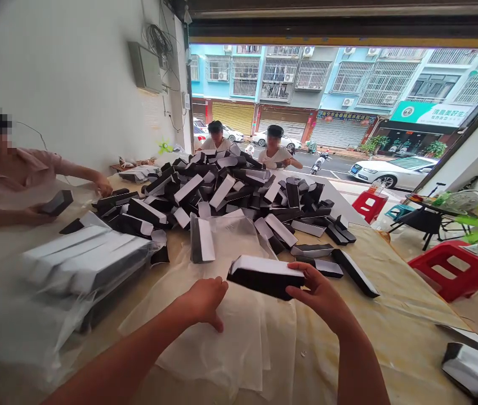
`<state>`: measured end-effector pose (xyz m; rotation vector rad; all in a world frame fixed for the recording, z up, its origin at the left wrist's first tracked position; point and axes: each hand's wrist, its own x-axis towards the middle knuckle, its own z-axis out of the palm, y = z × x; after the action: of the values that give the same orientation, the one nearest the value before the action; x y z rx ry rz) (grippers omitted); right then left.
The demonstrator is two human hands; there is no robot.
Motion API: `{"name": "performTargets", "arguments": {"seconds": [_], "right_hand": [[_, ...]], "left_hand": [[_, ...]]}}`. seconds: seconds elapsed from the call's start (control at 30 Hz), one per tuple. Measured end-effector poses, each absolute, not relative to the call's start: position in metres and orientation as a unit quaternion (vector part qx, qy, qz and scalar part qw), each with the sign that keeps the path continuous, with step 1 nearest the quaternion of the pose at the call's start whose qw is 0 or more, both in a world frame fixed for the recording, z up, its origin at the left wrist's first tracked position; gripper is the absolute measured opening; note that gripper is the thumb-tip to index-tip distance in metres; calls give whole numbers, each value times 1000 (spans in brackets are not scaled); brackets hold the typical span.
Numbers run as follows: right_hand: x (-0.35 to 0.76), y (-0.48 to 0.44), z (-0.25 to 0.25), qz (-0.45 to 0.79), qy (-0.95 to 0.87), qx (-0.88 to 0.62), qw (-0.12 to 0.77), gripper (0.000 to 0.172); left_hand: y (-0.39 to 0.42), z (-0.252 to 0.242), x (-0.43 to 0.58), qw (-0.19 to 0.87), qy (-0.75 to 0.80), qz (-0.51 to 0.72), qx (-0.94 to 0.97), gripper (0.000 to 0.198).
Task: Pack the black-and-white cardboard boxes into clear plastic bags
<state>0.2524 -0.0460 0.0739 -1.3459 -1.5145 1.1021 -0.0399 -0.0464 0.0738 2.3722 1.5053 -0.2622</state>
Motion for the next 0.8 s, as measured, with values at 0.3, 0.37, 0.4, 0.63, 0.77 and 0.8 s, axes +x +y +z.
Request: {"name": "performTargets", "arguments": {"seconds": [0.3, 0.37, 0.4, 0.63, 0.77, 0.8], "right_hand": [[259, -58, 79, 457, -627, -548, 313, 54], [259, -61, 82, 460, -621, -543, 328, 54], [259, -62, 83, 463, -620, -540, 331, 54], [254, -58, 84, 450, -632, -563, 286, 54], [243, -59, 90, 337, -635, -630, 294, 52], [239, -59, 91, 299, -640, -643, 295, 50]], "left_hand": [[-27, 58, -44, 267, 511, 7, 817, 7], [-22, 61, -46, 272, 516, 42, 811, 11], [-20, 62, -46, 276, 521, 62, 805, 15], [-14, 66, -43, 270, 531, 222, 772, 31], [-20, 66, -34, 215, 517, 306, 770, 31], [-23, 67, -32, 204, 515, 313, 772, 32]]}}
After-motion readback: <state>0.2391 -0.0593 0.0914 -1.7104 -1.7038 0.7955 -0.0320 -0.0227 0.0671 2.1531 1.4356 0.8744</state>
